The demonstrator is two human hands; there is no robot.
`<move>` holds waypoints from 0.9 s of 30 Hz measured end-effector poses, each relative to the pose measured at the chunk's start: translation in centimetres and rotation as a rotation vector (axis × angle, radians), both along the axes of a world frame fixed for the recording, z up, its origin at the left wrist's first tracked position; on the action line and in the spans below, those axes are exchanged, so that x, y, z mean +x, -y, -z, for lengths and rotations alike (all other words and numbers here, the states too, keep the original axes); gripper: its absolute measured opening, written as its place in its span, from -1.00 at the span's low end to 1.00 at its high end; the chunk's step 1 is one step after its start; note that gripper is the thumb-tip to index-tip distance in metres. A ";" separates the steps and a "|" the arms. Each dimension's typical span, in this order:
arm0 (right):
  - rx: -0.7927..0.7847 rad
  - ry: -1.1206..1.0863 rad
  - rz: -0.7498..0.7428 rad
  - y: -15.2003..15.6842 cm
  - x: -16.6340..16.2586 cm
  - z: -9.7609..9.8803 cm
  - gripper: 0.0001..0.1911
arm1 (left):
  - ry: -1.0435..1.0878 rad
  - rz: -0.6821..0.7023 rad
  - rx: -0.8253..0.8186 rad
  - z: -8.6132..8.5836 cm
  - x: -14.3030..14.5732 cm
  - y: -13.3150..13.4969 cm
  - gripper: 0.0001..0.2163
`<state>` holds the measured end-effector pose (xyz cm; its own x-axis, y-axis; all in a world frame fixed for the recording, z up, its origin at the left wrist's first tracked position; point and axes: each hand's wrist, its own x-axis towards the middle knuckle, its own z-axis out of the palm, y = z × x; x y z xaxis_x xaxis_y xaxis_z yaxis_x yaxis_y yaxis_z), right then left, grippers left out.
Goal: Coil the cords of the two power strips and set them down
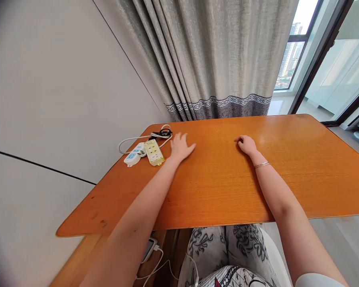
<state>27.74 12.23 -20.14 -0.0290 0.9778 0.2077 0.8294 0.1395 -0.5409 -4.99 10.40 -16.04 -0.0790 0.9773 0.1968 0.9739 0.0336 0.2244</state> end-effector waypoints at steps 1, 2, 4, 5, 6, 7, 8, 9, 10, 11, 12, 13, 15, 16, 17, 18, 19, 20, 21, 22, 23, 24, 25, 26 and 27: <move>0.004 0.003 -0.002 0.0 0.0 0.0 -0.65 | 0.030 0.045 -0.011 0.6 1.5 0.1 -0.35; 0.008 0.006 -0.004 0.0 0.0 0.0 -0.65 | 0.049 0.101 -0.012 1.2 2.8 0.2 -0.38; 0.020 0.013 -0.013 0.0 0.1 0.1 -0.65 | 0.075 0.200 -0.009 2.4 4.7 0.6 -0.43; 0.026 0.016 -0.017 0.0 0.1 0.2 -0.66 | 0.079 0.256 -0.019 3.0 5.3 0.9 -0.44; 0.033 0.020 -0.021 -0.1 0.2 0.2 -0.66 | 0.080 0.306 -0.020 3.4 5.6 1.1 -0.44; 0.039 0.023 -0.024 -0.1 0.2 0.3 -0.67 | 0.079 0.344 -0.026 3.7 5.7 1.2 -0.44; 0.045 0.026 -0.027 -0.1 0.2 0.3 -0.67 | 0.078 0.371 -0.036 4.0 5.7 1.4 -0.44; 0.050 0.029 -0.030 -0.1 0.2 0.4 -0.67 | 0.077 0.385 -0.047 4.1 5.5 1.4 -0.45; 0.053 0.030 -0.032 -0.1 0.2 0.4 -0.68 | 0.078 0.389 -0.058 4.1 5.3 1.5 -0.45; 0.055 0.032 -0.035 -0.1 0.2 0.4 -0.68 | 0.082 0.389 -0.072 4.0 5.0 1.5 -0.44; 0.057 0.033 -0.038 0.0 0.2 0.5 -0.68 | 0.088 0.387 -0.081 4.0 4.8 1.5 -0.43; 0.057 0.035 -0.040 0.0 0.2 0.5 -0.67 | 0.094 0.387 -0.084 3.9 4.7 1.5 -0.42; 0.057 0.040 -0.042 0.0 0.1 0.4 -0.67 | 0.105 0.393 -0.089 3.7 4.6 1.6 -0.40; 0.057 0.043 -0.043 0.0 0.1 0.4 -0.67 | 0.107 0.396 -0.097 3.6 4.6 1.6 -0.39; 0.056 0.045 -0.044 0.1 0.1 0.3 -0.67 | 0.107 0.399 -0.105 3.5 4.6 1.6 -0.39; 0.055 0.048 -0.044 0.1 0.1 0.3 -0.67 | 0.106 0.401 -0.111 3.4 4.7 1.7 -0.39; 0.054 0.050 -0.045 0.1 0.1 0.2 -0.67 | 0.106 0.401 -0.113 3.4 4.7 1.7 -0.38; 0.053 0.052 -0.045 0.2 0.0 0.2 -0.67 | 0.106 0.399 -0.111 3.3 4.7 1.8 -0.37; 0.051 0.054 -0.045 0.2 0.0 0.2 -0.67 | 0.106 0.397 -0.110 3.3 4.7 1.8 -0.36; 0.050 0.056 -0.046 0.2 0.0 0.1 -0.67 | 0.104 0.395 -0.108 3.4 4.7 1.8 -0.34; 0.049 0.058 -0.046 0.2 0.0 0.1 -0.67 | 0.102 0.394 -0.107 3.4 4.6 1.8 -0.33; 0.049 0.059 -0.047 0.2 0.0 0.1 -0.67 | 0.098 0.395 -0.104 3.5 4.6 1.7 -0.32; 0.049 0.060 -0.048 0.2 0.0 0.1 -0.67 | 0.091 0.400 -0.102 3.6 4.5 1.6 -0.34; 0.049 0.062 -0.049 0.2 0.0 0.1 -0.66 | 0.084 0.407 -0.099 3.7 4.5 1.6 -0.36; 0.050 0.063 -0.049 0.2 0.0 0.1 -0.66 | 0.078 0.415 -0.097 3.8 4.4 1.5 -0.40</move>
<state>27.78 11.98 -20.28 -0.0910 0.9632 0.2528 0.8530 0.2064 -0.4793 -0.56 8.90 -19.82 0.3136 0.9430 0.1112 0.8897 -0.3327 0.3125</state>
